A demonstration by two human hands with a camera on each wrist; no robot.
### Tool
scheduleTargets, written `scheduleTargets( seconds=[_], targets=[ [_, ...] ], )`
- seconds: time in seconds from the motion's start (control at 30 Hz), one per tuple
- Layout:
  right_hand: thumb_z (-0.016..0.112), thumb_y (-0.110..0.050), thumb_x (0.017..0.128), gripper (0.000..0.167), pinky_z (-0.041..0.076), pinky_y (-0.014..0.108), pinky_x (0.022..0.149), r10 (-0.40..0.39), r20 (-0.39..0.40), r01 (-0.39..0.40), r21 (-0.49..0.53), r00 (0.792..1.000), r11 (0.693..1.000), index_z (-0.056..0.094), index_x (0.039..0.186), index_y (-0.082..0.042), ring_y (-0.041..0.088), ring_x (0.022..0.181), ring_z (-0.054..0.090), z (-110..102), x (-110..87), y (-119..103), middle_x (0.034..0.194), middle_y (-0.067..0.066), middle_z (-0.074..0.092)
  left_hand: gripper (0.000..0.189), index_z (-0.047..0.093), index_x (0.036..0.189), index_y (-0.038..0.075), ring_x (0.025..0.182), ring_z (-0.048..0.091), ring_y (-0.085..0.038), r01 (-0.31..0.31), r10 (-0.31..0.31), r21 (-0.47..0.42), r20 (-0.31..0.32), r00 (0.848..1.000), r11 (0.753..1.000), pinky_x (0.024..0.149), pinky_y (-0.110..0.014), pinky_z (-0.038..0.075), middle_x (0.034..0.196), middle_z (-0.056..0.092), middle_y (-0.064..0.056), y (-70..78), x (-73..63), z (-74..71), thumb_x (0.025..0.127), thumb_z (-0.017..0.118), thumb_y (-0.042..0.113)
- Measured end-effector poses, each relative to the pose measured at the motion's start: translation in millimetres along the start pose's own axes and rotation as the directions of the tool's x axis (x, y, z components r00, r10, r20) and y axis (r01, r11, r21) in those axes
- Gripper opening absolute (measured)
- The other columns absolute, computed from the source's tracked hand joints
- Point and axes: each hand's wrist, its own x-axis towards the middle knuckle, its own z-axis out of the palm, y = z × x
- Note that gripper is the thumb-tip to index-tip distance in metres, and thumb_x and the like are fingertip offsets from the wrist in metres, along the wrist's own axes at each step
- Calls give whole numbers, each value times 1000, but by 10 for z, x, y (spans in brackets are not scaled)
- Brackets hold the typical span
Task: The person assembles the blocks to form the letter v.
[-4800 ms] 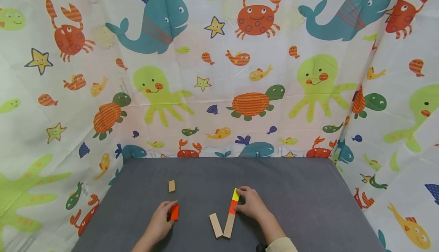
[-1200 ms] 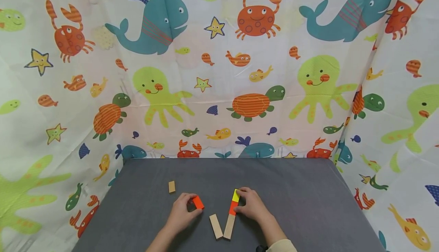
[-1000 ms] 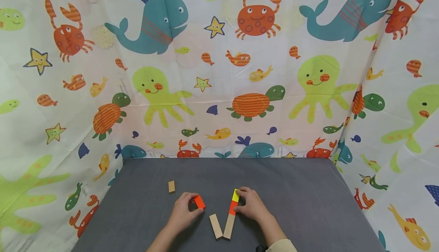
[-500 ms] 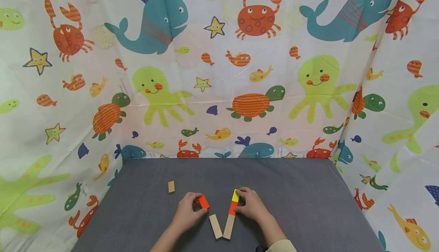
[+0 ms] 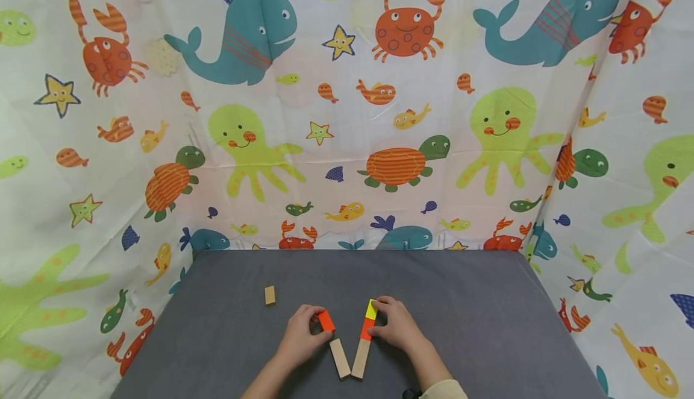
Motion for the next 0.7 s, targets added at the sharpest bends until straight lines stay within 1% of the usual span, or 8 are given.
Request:
scheduleTargets(
  seconds=[0.1, 0.4, 0.7],
  targets=[
    [87, -28, 79, 67, 41, 62, 106, -1, -5, 1, -2, 1000, 1000, 63, 138, -8, 42, 132, 48, -7, -2, -7, 143, 15, 53, 48, 69, 119, 7, 91, 54, -16, 0, 0, 8, 9, 1000, 1000, 79, -36, 49, 108, 58, -1, 0, 17, 30, 76, 86, 21],
    [87, -30, 79, 68, 40, 61, 107, 4, 6, -4, 11, 1000, 1000, 62, 139, -8, 41, 133, 48, -17, 0, -12, 144, 14, 53, 49, 69, 119, 5, 94, 56, -17, 36, -36, 17, 23, 999, 999, 82, -41, 52, 110, 58, -4, 3, 53, 78, 75, 87, 17],
    [87, -29, 79, 67, 40, 62, 107, -8, -6, 8, 19, 1000, 1000, 63, 138, -7, 41, 133, 48, -16, -26, -3, 144, 14, 53, 50, 69, 118, 5, 93, 54, -16, 47, -48, 25, 41, 998, 999, 80, -38, 50, 109, 58, -3, -6, 56, 117, 73, 88, 15]
  ],
)
